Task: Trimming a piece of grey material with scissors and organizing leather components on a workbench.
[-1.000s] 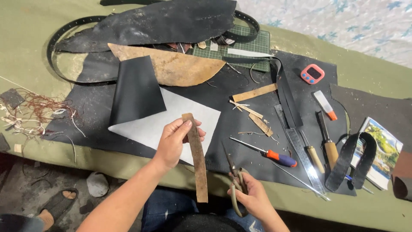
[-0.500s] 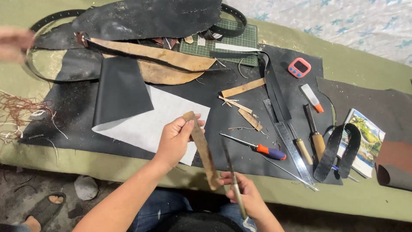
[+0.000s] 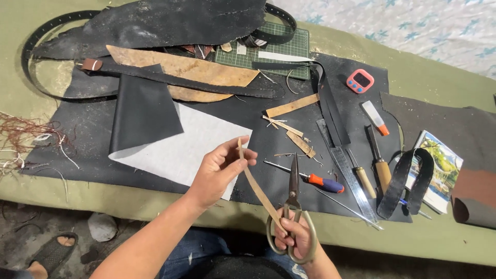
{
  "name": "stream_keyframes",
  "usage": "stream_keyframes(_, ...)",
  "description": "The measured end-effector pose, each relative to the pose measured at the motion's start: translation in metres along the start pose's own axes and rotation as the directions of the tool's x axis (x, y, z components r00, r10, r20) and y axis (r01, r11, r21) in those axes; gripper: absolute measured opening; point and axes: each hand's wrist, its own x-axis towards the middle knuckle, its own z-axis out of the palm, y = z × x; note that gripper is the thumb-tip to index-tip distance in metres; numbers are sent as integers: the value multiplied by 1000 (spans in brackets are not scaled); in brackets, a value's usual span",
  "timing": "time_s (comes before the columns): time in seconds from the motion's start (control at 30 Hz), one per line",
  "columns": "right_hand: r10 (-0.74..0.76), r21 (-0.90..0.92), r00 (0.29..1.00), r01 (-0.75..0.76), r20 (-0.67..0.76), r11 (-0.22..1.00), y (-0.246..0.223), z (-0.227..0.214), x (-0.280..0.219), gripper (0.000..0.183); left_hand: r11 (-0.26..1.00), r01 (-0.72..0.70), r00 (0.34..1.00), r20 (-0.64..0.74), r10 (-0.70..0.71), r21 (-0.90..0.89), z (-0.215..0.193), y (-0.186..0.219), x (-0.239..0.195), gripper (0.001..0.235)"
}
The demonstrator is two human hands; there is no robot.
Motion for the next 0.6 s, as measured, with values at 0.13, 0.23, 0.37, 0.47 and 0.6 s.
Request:
stream_keyframes(0.13,-92,-146,995,97,36,985,15,-12,-3,35,994,-82,997,-8,83,69,-2,-6,4,28)
stream_keyframes(0.23,-155,-267,987,138,-41,954,23,-14,-7,38,976,-148,983,-88,163,163,-5,-13,5,24)
stream_keyframes(0.37,-231,-457,945,104,-232,883,41,-30,-8,13,955,-176,962,-164,219,240,-4,-14,4,24)
stream_keyframes(0.47,-280,-444,908,122,-311,888,39,-23,-7,10,904,-263,934,-146,326,337,-3,-12,0,16)
stream_keyframes(0.6,-276,-469,886,77,-372,880,33,-22,-6,12,920,-229,956,-107,275,318,-13,-21,3,28)
